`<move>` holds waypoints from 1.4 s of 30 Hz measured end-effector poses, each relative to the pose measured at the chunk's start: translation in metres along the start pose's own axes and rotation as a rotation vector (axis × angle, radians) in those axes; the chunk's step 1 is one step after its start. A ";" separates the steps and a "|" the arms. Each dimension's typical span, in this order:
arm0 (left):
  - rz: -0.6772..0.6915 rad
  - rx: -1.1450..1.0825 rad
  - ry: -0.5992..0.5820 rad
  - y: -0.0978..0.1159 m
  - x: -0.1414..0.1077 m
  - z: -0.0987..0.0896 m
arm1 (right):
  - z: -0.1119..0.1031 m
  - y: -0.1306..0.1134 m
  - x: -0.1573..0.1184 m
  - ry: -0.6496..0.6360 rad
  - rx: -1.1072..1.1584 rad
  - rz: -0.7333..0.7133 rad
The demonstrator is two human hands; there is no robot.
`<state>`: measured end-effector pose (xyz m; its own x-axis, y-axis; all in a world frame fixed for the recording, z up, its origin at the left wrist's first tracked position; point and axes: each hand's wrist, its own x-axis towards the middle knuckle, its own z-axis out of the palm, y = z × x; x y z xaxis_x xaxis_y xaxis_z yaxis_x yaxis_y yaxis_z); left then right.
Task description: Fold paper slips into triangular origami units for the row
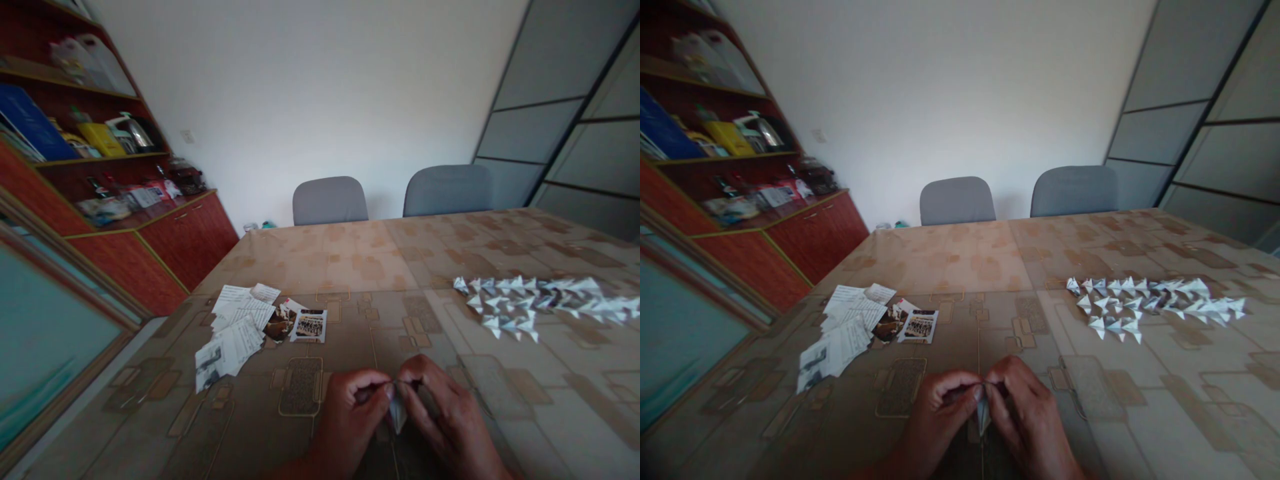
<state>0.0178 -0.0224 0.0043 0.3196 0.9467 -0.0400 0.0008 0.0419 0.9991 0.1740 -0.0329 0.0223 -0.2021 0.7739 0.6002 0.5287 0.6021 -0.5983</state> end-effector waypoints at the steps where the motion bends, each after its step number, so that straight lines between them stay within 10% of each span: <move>1: 0.002 0.008 0.006 0.000 0.000 0.000 | 0.000 0.000 0.000 -0.004 0.007 0.002; 26: -0.023 -0.161 0.090 0.003 0.007 -0.008 | 0.007 0.015 -0.002 -0.215 0.788 0.578; 42: 0.016 0.025 0.065 0.002 0.005 -0.006 | 0.005 0.017 0.000 -0.188 0.582 0.560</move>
<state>0.0132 -0.0159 0.0064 0.2573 0.9660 -0.0239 0.0203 0.0193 0.9996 0.1784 -0.0217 0.0093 -0.1972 0.9783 0.0641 0.0915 0.0834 -0.9923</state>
